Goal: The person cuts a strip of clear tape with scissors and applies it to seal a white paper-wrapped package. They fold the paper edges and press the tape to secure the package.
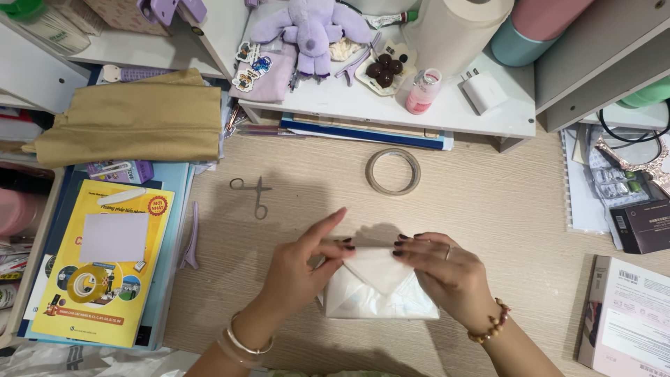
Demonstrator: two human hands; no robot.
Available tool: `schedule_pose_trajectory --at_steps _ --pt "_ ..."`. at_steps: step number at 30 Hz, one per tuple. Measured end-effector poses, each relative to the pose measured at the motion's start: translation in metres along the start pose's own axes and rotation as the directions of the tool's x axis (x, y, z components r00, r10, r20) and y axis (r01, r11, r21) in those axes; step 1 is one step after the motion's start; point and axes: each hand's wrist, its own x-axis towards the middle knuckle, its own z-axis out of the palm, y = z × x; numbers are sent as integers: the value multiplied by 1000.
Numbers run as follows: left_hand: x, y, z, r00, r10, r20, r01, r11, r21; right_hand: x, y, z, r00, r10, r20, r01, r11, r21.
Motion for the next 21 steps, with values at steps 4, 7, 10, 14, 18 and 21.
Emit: schedule_pose_trajectory --at_steps 4,7,10,14,18,21 --pt "-4 -7 -9 987 142 72 -146 988 44 -1 0 -3 996 -87 20 88 991 -98" --pt "-5 -7 -5 965 258 44 -261 955 137 -1 -8 -3 982 -171 80 184 962 -202" --pt "-5 -3 -3 921 385 51 -387 896 220 -4 -25 5 965 -238 110 258 936 -240" --pt "-6 9 -6 921 377 98 -389 878 278 -15 -42 9 979 -171 112 192 957 -218" --pt "-6 22 -13 867 492 80 -487 803 344 -19 -41 15 978 -200 53 207 959 -195" --pt "-6 25 -11 855 505 115 -507 772 382 -21 -37 16 967 -253 23 252 945 -209"
